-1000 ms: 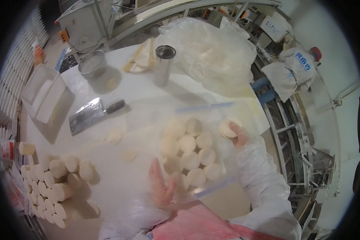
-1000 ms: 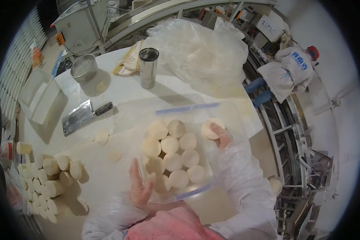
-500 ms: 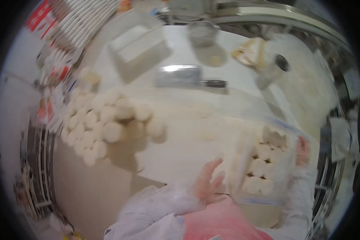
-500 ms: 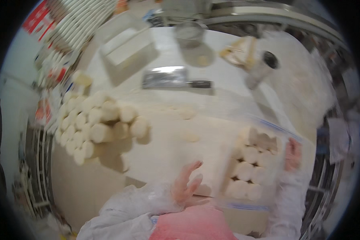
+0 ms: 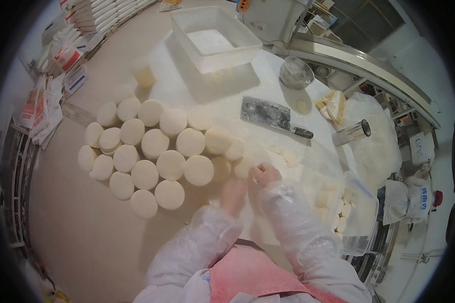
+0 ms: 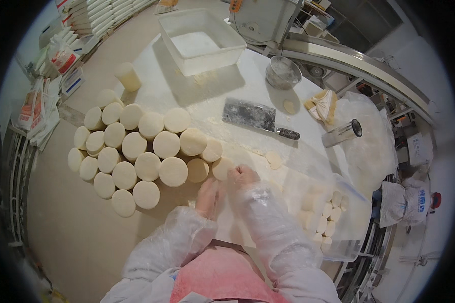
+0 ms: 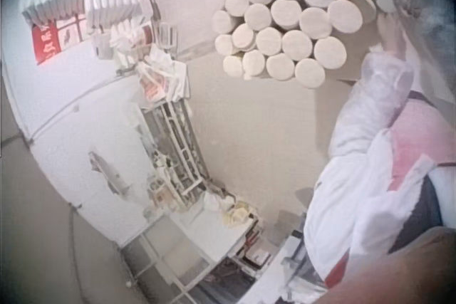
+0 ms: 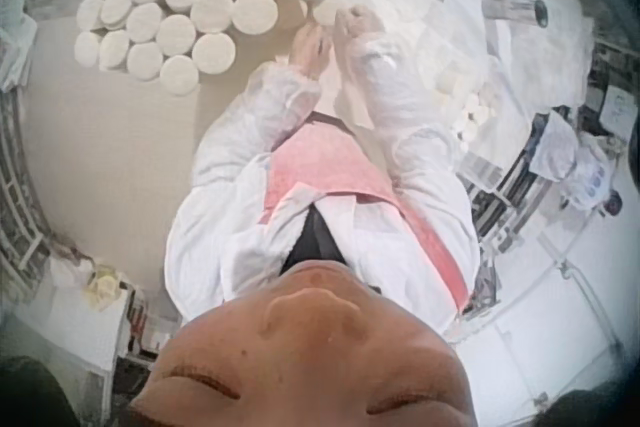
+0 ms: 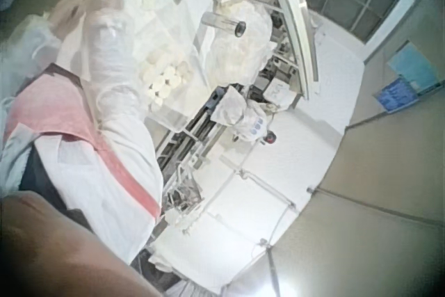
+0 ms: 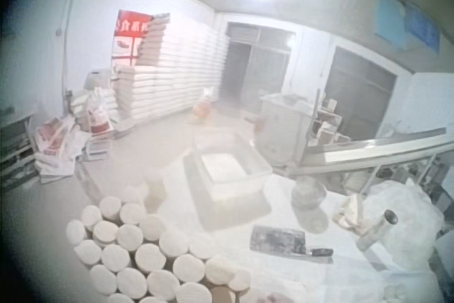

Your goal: The person repeatedly picks up small dough pieces from a table, rolls them between both hands to form smooth round balls, and places them into a clear plastic container. The process continues throughout the clip with consistent hand motions.

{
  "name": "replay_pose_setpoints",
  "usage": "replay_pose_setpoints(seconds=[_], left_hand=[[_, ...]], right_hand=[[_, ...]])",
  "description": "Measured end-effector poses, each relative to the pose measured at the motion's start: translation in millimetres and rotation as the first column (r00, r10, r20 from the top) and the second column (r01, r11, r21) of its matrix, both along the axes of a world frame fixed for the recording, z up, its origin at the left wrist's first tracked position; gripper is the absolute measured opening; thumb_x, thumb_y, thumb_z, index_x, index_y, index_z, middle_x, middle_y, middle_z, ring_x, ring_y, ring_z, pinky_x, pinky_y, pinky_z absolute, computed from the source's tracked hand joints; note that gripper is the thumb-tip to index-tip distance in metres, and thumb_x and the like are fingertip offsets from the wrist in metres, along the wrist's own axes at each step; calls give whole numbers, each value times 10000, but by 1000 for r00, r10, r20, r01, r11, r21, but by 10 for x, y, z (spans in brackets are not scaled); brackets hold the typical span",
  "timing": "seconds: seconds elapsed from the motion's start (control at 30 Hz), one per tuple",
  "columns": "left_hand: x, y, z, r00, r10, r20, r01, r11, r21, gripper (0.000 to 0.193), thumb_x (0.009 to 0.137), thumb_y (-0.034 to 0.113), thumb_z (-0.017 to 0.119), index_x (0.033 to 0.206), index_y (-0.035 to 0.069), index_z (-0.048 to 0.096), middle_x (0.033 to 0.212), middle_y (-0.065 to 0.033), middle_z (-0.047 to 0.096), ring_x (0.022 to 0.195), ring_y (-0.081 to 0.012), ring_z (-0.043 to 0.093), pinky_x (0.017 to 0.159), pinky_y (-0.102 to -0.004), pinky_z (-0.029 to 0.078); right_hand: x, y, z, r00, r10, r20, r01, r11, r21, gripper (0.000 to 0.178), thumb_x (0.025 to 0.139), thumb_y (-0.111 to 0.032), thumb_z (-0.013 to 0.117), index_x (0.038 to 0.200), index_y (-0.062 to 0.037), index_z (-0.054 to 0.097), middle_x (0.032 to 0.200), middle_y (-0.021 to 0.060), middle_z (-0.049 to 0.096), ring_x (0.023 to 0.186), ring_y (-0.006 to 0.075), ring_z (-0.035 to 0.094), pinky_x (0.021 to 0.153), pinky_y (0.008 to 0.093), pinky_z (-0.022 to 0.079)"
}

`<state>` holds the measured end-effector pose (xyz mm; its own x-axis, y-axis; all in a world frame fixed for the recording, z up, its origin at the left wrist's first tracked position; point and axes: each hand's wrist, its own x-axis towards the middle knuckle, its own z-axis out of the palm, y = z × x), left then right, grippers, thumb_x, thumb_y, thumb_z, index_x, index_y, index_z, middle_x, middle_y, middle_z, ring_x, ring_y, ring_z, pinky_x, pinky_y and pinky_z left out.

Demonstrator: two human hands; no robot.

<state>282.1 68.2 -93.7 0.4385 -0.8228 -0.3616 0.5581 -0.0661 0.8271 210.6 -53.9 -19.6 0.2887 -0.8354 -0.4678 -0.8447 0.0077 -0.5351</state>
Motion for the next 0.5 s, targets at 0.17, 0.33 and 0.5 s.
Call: replay_pose_setpoints(seconds=[0.17, 0.33, 0.5], left_hand=[[100, -88, 390, 969, 37, -245, -52, 997, -55, 118, 858, 126, 496, 943, 69, 555, 793, 33, 490, 688, -62, 430, 633, -199, 375], [217, -108, 743, 974, -10, -224, 35, 994, 107, 100, 847, 152, 511, 918, 88, 542, 782, 47, 467, 676, -46, 393, 581, -190, 312], [109, 97, 692, 996, 4, -84, 3, 997, 82, 218, 845, 161, 527, 1038, 62, 548, 842, 51, 477, 735, -46, 401, 643, -200, 340]], right_hand=[[23, -64, -91, 977, 122, 174, -66, 952, -300, 349, 796, -406, 615, 830, -60, 646, 910, 114, 604, 835, 268, 582, 754, 349, 457], [40, -15, -152, 958, 270, 98, -159, 782, -602, 251, 819, -253, 664, 927, -42, 582, 808, 62, 597, 808, 170, 573, 718, 307, 466], [71, -35, -113, 720, 94, 688, 32, 985, -167, 260, 833, -225, 639, 986, -35, 548, 917, 73, 584, 876, 202, 557, 787, 324, 451]])
